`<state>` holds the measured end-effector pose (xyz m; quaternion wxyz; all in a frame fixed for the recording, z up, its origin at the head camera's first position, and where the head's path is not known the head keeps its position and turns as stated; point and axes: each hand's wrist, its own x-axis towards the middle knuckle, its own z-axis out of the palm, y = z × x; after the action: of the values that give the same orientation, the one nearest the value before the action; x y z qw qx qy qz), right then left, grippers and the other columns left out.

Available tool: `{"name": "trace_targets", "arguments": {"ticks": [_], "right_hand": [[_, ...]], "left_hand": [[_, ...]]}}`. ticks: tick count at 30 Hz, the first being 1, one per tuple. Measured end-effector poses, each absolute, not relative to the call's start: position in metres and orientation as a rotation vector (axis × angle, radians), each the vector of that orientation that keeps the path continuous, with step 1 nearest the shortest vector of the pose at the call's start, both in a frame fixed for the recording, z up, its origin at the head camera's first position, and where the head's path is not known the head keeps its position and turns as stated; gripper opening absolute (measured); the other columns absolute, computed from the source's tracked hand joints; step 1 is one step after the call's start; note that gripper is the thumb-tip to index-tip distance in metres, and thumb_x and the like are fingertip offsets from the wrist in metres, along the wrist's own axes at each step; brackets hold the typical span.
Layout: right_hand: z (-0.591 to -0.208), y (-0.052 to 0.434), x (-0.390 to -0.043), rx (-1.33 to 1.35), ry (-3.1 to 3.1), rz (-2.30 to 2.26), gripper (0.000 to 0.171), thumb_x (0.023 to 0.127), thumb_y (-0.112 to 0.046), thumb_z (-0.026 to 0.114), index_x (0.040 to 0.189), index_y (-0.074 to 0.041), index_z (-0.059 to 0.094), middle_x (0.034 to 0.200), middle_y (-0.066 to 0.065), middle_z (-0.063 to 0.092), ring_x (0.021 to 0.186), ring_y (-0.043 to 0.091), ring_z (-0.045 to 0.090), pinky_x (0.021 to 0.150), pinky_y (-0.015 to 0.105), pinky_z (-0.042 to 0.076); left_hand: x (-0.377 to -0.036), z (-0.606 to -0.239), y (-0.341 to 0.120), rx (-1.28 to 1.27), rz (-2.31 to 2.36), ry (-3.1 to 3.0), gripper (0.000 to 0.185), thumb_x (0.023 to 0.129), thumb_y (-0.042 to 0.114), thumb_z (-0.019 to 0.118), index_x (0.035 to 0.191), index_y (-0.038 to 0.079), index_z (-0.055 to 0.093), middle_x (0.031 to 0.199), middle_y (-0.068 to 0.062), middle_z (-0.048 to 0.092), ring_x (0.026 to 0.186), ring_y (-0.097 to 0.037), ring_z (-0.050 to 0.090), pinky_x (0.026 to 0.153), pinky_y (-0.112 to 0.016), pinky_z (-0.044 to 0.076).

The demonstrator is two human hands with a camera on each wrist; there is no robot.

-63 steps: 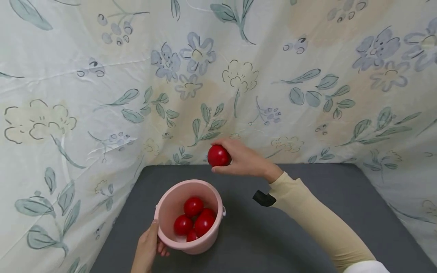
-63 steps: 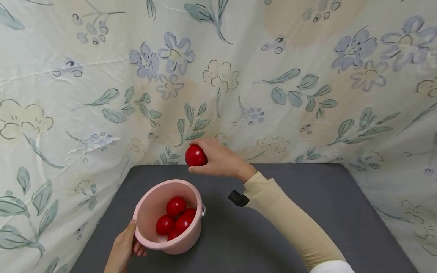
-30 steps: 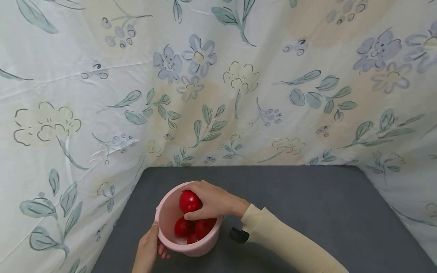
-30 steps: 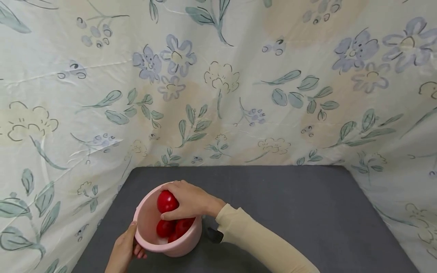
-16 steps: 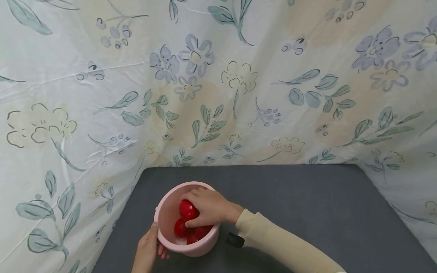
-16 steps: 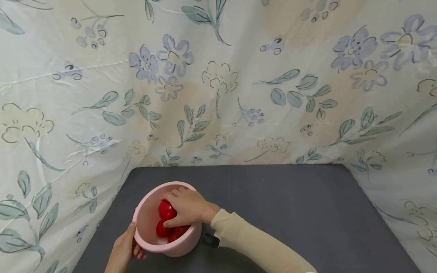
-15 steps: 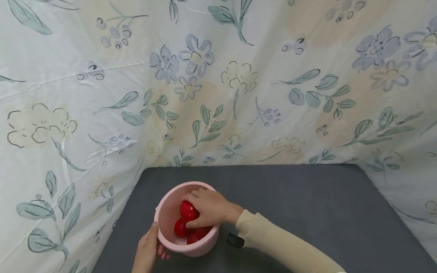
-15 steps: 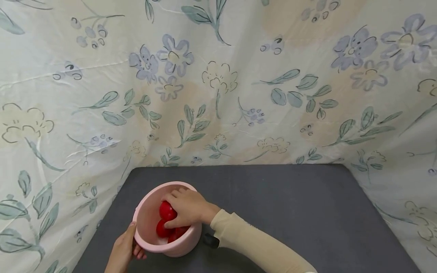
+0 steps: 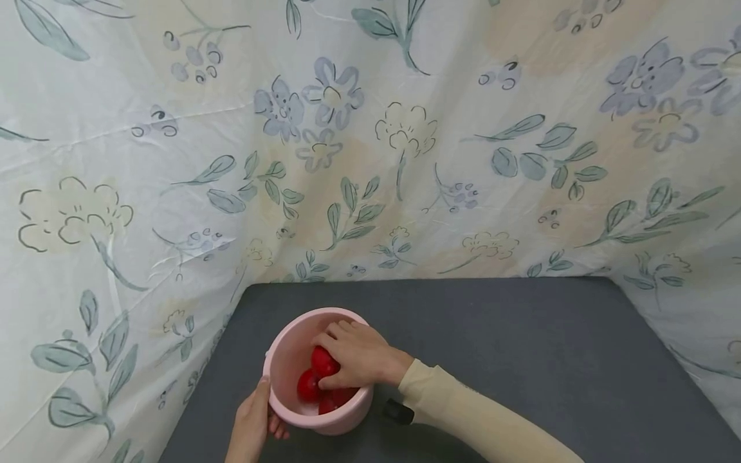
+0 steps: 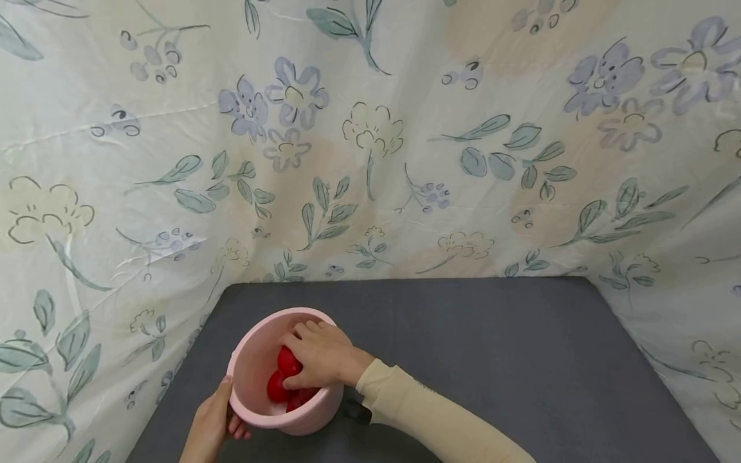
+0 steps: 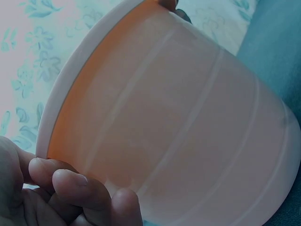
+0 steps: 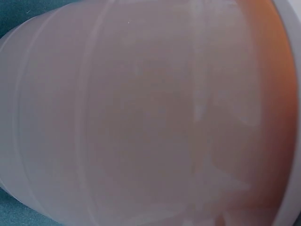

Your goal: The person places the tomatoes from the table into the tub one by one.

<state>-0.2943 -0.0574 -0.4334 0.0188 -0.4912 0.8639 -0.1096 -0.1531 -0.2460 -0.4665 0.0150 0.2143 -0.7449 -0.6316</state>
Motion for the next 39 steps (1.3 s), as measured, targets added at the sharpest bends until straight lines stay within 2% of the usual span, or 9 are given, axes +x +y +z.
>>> {"name": "trace_targets", "arguments": {"ticks": [12, 20, 26, 28, 32, 37, 38, 39], "right_hand": [[-0.434, -0.056, -0.292, -1.549, 2.664, -0.355, 0.063, 0.084, -0.062, 0.070, 0.137, -0.030, 0.057, 0.125, -0.010, 0.063, 0.112, 0.008, 0.054, 0.103, 0.028, 0.047], [-0.435, -0.055, -0.291, -1.546, 2.630, -0.391, 0.050, 0.085, -0.058, 0.070, 0.127, -0.031, 0.065, 0.114, -0.012, 0.068, 0.103, 0.006, 0.055, 0.102, 0.030, 0.047], [-0.435, -0.052, -0.294, -1.489, 2.657, -0.514, 0.038, 0.089, -0.054, 0.067, 0.119, -0.030, 0.069, 0.109, -0.014, 0.071, 0.100, 0.005, 0.056, 0.097, 0.030, 0.049], [-0.437, -0.050, -0.296, -1.474, 2.675, -0.589, 0.033, 0.091, -0.050, 0.066, 0.117, -0.030, 0.070, 0.109, -0.014, 0.072, 0.102, 0.005, 0.057, 0.101, 0.034, 0.048], [-0.440, -0.040, -0.297, -1.414, 2.690, -0.772, 0.031, 0.095, -0.046, 0.063, 0.120, -0.030, 0.069, 0.118, -0.014, 0.071, 0.115, 0.006, 0.057, 0.112, 0.044, 0.040], [-0.442, -0.011, -0.289, -1.328, 2.613, -0.962, 0.054, 0.097, -0.052, 0.057, 0.143, -0.025, 0.053, 0.150, -0.009, 0.052, 0.141, 0.013, 0.042, 0.118, 0.051, 0.030], [-0.442, -0.002, -0.289, -1.317, 2.612, -0.982, 0.058, 0.098, -0.054, 0.054, 0.147, -0.024, 0.049, 0.154, -0.008, 0.047, 0.144, 0.015, 0.038, 0.119, 0.052, 0.028], [-0.443, 0.007, -0.289, -1.304, 2.623, -0.996, 0.061, 0.099, -0.056, 0.053, 0.150, -0.023, 0.046, 0.157, -0.007, 0.044, 0.147, 0.017, 0.036, 0.120, 0.053, 0.027]], "left_hand": [[-0.152, -0.464, -0.245, 0.655, -1.980, -2.299, 0.061, 0.109, 0.053, 0.028, 0.067, 0.012, 0.045, 0.050, -0.002, 0.046, 0.046, -0.016, 0.050, 0.055, -0.035, 0.056], [-0.149, -0.464, -0.245, 0.667, -1.982, -2.309, 0.062, 0.109, 0.053, 0.028, 0.065, 0.013, 0.045, 0.050, -0.002, 0.048, 0.047, -0.016, 0.051, 0.056, -0.034, 0.056], [-0.157, -0.464, -0.245, 0.704, -1.975, -2.335, 0.061, 0.108, 0.055, 0.028, 0.068, 0.012, 0.047, 0.052, -0.003, 0.049, 0.050, -0.019, 0.054, 0.057, -0.034, 0.056], [-0.161, -0.464, -0.245, 0.715, -1.967, -2.339, 0.060, 0.108, 0.055, 0.029, 0.070, 0.012, 0.047, 0.053, -0.003, 0.049, 0.050, -0.019, 0.054, 0.057, -0.034, 0.056], [-0.168, -0.470, -0.247, 0.732, -1.991, -2.314, 0.064, 0.107, 0.060, 0.022, 0.073, 0.012, 0.048, 0.052, -0.002, 0.049, 0.049, -0.017, 0.053, 0.057, -0.033, 0.056], [-0.157, -0.489, -0.249, 0.796, -2.186, -2.204, 0.075, 0.099, 0.066, -0.005, 0.099, 0.007, 0.040, 0.056, -0.001, 0.046, 0.050, -0.017, 0.048, 0.059, -0.034, 0.053], [-0.153, -0.493, -0.249, 0.834, -2.211, -2.181, 0.073, 0.099, 0.065, -0.007, 0.104, 0.007, 0.038, 0.056, 0.000, 0.046, 0.050, -0.017, 0.047, 0.058, -0.033, 0.052], [-0.150, -0.499, -0.249, 0.858, -2.184, -2.223, 0.074, 0.101, 0.062, -0.007, 0.102, 0.005, 0.040, 0.055, 0.000, 0.046, 0.049, -0.016, 0.047, 0.056, -0.031, 0.051]]}}
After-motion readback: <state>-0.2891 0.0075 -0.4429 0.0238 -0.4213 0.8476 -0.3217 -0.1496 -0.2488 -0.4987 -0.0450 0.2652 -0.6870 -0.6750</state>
